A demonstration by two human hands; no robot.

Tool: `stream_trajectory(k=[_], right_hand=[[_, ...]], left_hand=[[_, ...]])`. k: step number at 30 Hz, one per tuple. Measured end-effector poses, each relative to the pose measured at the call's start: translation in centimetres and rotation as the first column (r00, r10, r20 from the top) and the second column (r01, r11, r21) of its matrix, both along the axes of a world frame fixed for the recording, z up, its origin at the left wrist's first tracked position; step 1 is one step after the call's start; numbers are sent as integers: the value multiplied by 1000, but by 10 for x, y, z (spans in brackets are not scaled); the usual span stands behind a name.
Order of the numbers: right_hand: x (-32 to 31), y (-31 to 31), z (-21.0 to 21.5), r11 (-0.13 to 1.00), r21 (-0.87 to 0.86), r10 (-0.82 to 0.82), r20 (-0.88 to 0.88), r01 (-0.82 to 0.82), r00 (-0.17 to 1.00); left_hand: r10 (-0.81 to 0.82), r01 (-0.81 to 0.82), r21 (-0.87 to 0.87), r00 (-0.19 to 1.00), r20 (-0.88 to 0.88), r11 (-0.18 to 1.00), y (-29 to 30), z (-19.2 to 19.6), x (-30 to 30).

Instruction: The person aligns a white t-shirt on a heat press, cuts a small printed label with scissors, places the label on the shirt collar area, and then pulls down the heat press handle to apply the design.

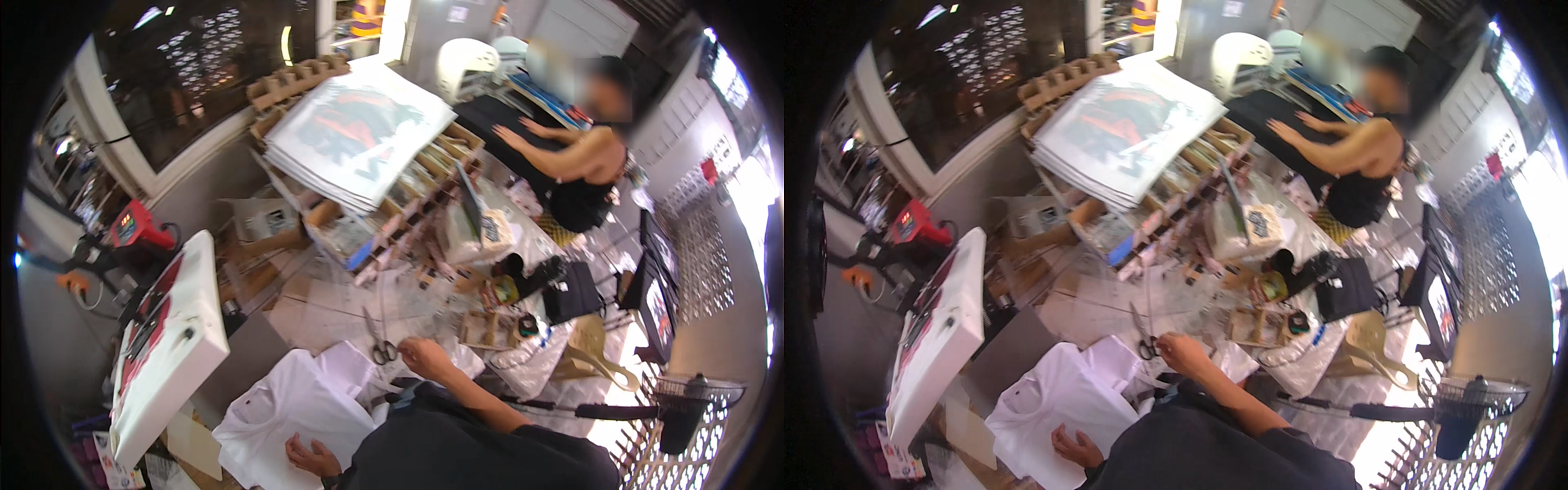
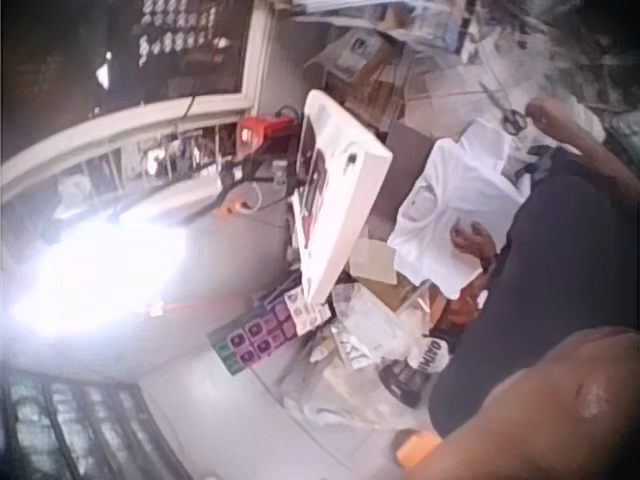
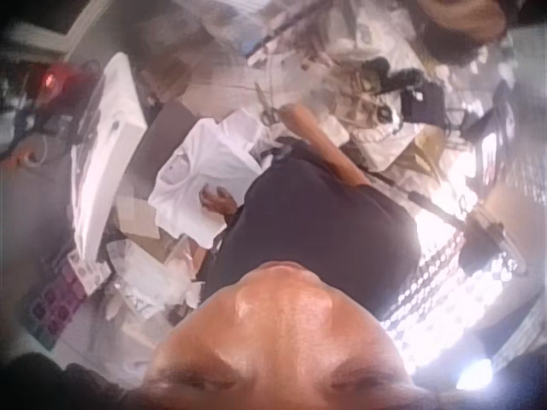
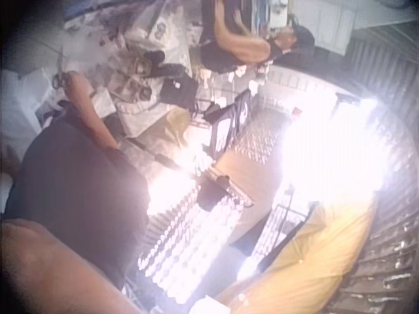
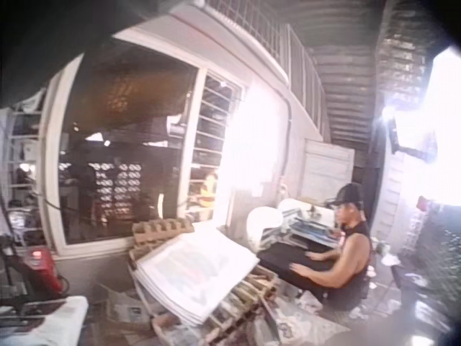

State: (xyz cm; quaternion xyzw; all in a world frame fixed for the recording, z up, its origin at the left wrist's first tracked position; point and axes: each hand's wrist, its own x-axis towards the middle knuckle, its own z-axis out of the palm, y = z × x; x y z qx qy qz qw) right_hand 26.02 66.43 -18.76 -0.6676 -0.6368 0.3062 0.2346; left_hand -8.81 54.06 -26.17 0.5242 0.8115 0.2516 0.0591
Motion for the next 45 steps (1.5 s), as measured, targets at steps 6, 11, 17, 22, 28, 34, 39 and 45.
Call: stream_trajectory(k=[6, 11, 17, 22, 28, 34, 39, 45], right_hand=[[-14, 29, 12, 985, 169, 32, 12, -33, 999], [-11, 114, 59, 867, 498, -112, 174, 11, 978], [-53, 288, 114, 785, 618, -241, 236, 46, 941], [-88, 392, 113, 802, 593, -221, 401, -68, 889], [-80, 460, 80, 829, 559, -349, 555, -28, 755], [-22, 460, 132, 862, 507, -127, 242, -14, 962], [55, 422, 188, 718, 687, -183, 26, 115, 983], [94, 404, 201, 673, 691, -214, -162, 265, 963]], left_hand=[[14, -15, 68, 1000, 17, 998, -2, -5, -8], [11, -14, 108, 999, 30, 994, -1, -8, -7], [121, -132, 67, 982, 148, 989, 5, 6, 0], [134, -140, 81, 988, 79, 987, 17, -2, -6], [256, -258, 53, 966, 31, 965, 29, -7, 2], [324, -325, 24, 945, 38, 945, 32, -10, 2], [349, -349, 58, 937, 11, 935, 61, 9, 20], [75, -97, 242, 992, 101, 965, 177, 59, 79]])
